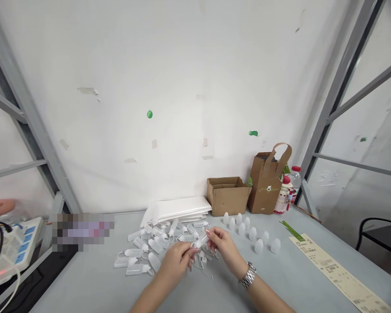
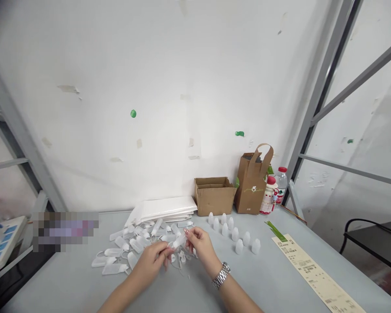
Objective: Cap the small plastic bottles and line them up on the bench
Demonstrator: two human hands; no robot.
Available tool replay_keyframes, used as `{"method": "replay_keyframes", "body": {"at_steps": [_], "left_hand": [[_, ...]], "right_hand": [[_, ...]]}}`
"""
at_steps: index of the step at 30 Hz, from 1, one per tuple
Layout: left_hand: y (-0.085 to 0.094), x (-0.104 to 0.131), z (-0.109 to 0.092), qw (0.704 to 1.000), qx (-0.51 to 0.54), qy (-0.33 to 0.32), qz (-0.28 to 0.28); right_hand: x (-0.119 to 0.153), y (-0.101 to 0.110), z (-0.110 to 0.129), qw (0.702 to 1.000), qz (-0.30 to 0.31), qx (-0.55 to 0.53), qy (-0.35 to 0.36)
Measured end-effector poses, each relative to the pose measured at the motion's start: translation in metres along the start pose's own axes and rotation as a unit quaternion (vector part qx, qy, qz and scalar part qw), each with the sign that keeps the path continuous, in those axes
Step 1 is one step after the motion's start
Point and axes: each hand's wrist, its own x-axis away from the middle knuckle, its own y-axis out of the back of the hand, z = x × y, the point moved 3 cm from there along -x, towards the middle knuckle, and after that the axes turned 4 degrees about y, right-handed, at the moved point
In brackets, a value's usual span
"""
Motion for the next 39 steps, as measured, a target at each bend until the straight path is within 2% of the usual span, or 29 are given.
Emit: {"method": "replay_keyframes", "body": {"at_steps": [3, 7, 10, 13, 14, 16, 19, 21, 26, 28, 30, 35, 39], "left_hand": [[-0.004, -0.001, -0.002, 0.985, 0.154, 0.055, 0.06], [-0.006, -0.001, -0.001, 0.944, 0.303, 0.081, 0.101], [-0.004, 0.0, 0.0, 0.91, 0.389, 0.085, 0.113], [-0.001, 0.001, 0.001, 0.89, 0.437, 0.082, 0.097], [0.0, 0.0, 0.001, 0.891, 0.439, 0.08, 0.085], [0.002, -0.001, 0.003, 0.911, 0.403, 0.071, 0.056], [0.002, -0.002, 0.006, 0.965, 0.258, 0.052, 0.004], [-0.001, -0.002, 0.008, 0.986, 0.162, 0.04, -0.012], [-0.005, 0.003, 0.01, 0.997, 0.057, 0.018, -0.047], [-0.005, 0.004, 0.009, 0.996, 0.067, 0.019, -0.06], [-0.007, 0.003, 0.009, 0.99, 0.128, 0.033, -0.045], [-0.015, -0.004, 0.017, 0.95, 0.288, 0.123, -0.009], [-0.015, -0.007, 0.024, 0.935, 0.315, 0.159, -0.013]], "right_hand": [[0.0, 0.001, 0.001, 1.0, -0.003, -0.022, -0.003], [-0.001, 0.003, 0.0, 0.999, -0.018, -0.041, -0.007], [-0.002, 0.007, 0.001, 0.997, -0.038, -0.067, -0.003], [-0.002, 0.01, 0.003, 0.995, -0.052, -0.085, -0.001], [-0.002, 0.01, 0.004, 0.995, -0.055, -0.085, -0.002], [-0.001, 0.009, 0.002, 0.994, -0.058, -0.091, -0.008], [0.0, 0.004, -0.003, 0.994, -0.049, -0.094, -0.021], [0.002, -0.001, -0.007, 0.995, -0.034, -0.085, -0.032], [0.005, -0.013, -0.012, 0.999, 0.001, -0.026, -0.037], [0.006, -0.015, -0.012, 0.999, 0.01, -0.001, -0.036], [0.007, -0.015, -0.011, 0.999, 0.023, 0.014, -0.026], [0.011, -0.013, 0.001, 0.997, 0.049, 0.024, 0.055], [0.014, -0.011, 0.007, 0.992, 0.052, 0.082, 0.083]]}}
